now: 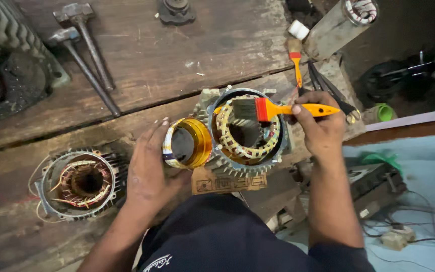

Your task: The person holds an open can of amber varnish in one hand and uses a paintbrush to coat the copper windings of a disassembled electric motor stator, repeatedly dipping the brush and brushing around the winding slots. At the end they set the brush in the can and step back from the workbench.

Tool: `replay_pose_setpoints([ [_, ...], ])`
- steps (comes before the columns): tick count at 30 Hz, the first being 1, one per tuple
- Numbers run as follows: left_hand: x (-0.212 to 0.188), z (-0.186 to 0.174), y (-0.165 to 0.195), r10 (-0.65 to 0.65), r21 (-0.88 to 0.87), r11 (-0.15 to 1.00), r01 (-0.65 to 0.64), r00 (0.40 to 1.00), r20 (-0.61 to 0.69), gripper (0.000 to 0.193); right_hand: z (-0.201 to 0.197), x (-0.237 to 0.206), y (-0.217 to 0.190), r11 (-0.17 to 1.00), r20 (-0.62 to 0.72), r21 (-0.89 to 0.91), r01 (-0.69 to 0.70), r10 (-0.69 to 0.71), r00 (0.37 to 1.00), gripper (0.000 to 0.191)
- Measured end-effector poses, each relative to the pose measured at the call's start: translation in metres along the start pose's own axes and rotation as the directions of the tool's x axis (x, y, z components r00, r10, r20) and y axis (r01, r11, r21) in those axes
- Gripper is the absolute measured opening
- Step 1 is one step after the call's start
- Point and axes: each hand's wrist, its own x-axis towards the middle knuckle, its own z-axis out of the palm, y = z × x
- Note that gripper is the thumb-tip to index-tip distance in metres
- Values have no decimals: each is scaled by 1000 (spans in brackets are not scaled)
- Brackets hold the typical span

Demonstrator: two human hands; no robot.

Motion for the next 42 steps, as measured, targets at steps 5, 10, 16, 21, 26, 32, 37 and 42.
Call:
replay_pose_setpoints([
  [5, -1, 1, 18, -48, 30, 998, 49, 999, -18, 103, -46, 31, -26, 979, 311, -177, -97, 149, 939, 21],
  [10, -8, 14, 44, -47, 100, 993, 57, 993, -105, 99, -52, 98, -39, 914, 718, -165, 371, -147, 681, 24],
  [16, -16, 40, 79, -87, 173, 977, 122, 976, -198, 98, 1, 165, -33, 854, 882, -101, 511, -161, 444, 24],
  [21, -27, 65, 107, -179, 194, 955, 226, 956, -230, 98, 19, 186, -30, 827, 911, 69, 557, -279, 302, 23],
  [26, -37, 78, 130, -174, 248, 937, 245, 945, -278, 97, -21, 193, -19, 769, 817, 256, 586, -496, 294, 24],
  [32, -41, 86, 148, -157, 279, 926, 256, 930, -332, 95, -64, 202, 17, 930, 838, 274, 243, -355, 414, 21],
  [37, -40, 94, 158, -156, 307, 915, 262, 931, -330, 95, -41, 208, 42, 938, 866, 266, -222, -130, 483, 25],
  [42, -33, 104, 165, -165, 310, 912, 269, 932, -323, 97, -11, 213, 31, 954, 897, 208, -217, -97, 430, 26],
])
